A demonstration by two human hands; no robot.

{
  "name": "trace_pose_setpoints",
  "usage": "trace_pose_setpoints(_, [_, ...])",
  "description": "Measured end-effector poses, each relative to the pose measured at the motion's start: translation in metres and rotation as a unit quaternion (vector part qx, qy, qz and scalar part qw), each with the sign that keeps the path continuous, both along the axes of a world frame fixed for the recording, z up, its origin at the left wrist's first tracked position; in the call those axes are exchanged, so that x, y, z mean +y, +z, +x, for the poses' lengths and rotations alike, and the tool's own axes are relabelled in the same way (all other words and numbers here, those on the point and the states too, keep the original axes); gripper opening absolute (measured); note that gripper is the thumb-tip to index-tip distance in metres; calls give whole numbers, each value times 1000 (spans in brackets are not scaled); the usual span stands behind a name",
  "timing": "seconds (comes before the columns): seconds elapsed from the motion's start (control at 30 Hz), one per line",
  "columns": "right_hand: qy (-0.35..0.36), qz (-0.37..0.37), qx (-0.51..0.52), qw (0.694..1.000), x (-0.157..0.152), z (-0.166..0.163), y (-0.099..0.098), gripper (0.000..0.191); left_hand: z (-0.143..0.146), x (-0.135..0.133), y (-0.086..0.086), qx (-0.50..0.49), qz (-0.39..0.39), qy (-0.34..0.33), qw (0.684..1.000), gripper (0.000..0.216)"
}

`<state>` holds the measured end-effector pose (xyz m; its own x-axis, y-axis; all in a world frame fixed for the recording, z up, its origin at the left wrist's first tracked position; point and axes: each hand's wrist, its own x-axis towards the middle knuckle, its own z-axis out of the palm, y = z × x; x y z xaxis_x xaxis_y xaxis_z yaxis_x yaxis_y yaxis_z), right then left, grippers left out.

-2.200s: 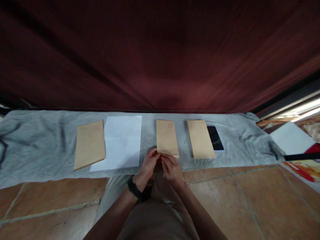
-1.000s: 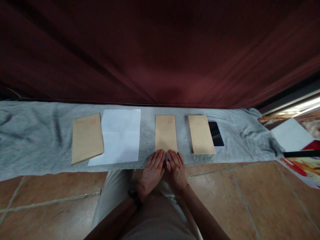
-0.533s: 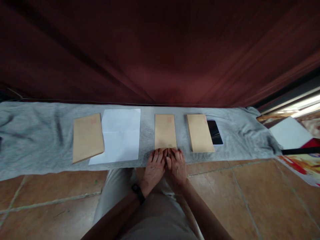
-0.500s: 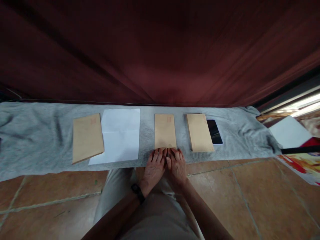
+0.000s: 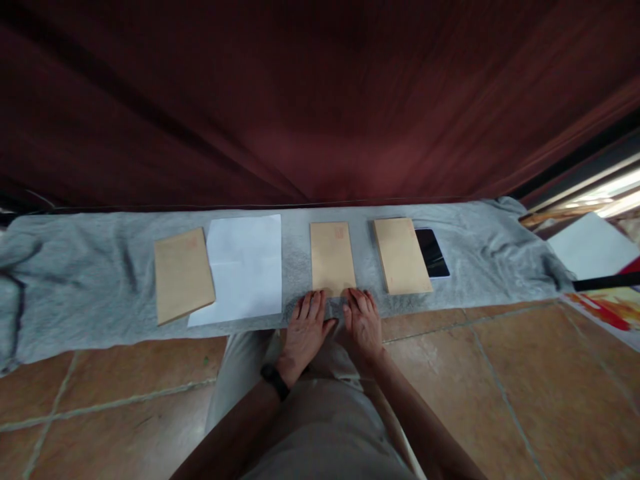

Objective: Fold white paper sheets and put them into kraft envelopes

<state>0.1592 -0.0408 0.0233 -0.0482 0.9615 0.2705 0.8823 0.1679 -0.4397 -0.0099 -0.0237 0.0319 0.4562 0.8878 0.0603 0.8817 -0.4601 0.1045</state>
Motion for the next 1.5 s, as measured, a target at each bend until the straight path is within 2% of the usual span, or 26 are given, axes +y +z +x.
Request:
trace_pose_setpoints(0.4, [-30,13,-27,999,-3,5,-10,44,-7,-2,0,25,6,11,1000,62])
trace_pose_setpoints(0.6, [-39,11,-22,999,-4,3,-8,46,-6,-3,1,18,9,13,1000,62])
trace_pose_setpoints(0.83, [54,-18,-27,998,3,-19,-5,51,5,-4,-2,5,3,-14,1000,55])
trace_pose_setpoints(0.97, [29,-13,-38,999,3,-21,-10,50,8,-2,-1,13,1,-11,1000,54])
trace_pose_setpoints(1.13, [24,2,-50,998,0,-8,-17,51,2,-1,-1,24,6,-11,1000,59])
trace_pose_setpoints(1.33, [14,4,-55,998,-2,2,-16,51,-2,-1,-4,23,14,-8,1000,66])
trace_pose_setpoints(1.5, [53,6,-55,997,-1,-10,-13,51,5,2,-4,35,13,-27,999,58])
